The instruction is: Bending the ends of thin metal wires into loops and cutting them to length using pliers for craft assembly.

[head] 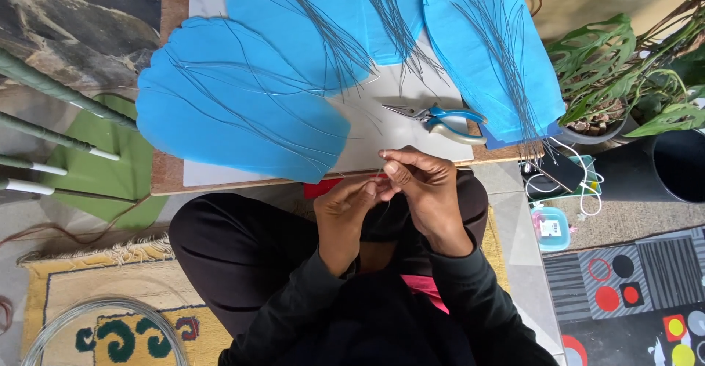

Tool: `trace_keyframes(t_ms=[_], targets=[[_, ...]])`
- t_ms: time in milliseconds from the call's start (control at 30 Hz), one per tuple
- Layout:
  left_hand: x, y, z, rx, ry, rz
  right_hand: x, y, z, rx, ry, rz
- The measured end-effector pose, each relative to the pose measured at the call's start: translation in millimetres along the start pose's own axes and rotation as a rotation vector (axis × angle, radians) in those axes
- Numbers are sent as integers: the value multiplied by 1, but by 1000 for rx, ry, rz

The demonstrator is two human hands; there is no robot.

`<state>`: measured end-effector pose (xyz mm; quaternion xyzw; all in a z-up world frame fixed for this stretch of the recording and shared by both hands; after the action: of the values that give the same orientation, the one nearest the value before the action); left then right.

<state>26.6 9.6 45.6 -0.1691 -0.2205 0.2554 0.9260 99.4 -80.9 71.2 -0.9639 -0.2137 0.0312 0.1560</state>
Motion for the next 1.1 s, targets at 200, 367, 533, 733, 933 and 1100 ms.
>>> trace_keyframes(t_ms=[200,367,533,733,933,1100], targets=[[-3,5,-8,59,-42,-29,0,-3,4,27,38,-63],[-4,2,-1,97,-74,-89,-2,-8,-1,44,29,-59],[-4,1,0,150,-103,-90,-2,-3,4,59,0,-58],[-2,-3,7,206,-146,-101,-3,-4,0,95,-30,-65],[-3,-6,10,204,-156,-109,-5,-5,-5,113,-55,-63],[-2,-4,6,182,-144,-147,2,2,-1,-94,52,-40]])
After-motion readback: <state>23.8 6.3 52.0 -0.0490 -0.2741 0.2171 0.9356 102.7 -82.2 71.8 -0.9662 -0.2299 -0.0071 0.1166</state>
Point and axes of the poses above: each hand's wrist, its own x-axis towards the middle knuckle, its own y-axis out of the back of the hand, z = x × y, the point moved 3 cm from there along x, towards the middle knuckle, and after that the axes turned 11 degrees about -y, right-handed, at the moved point
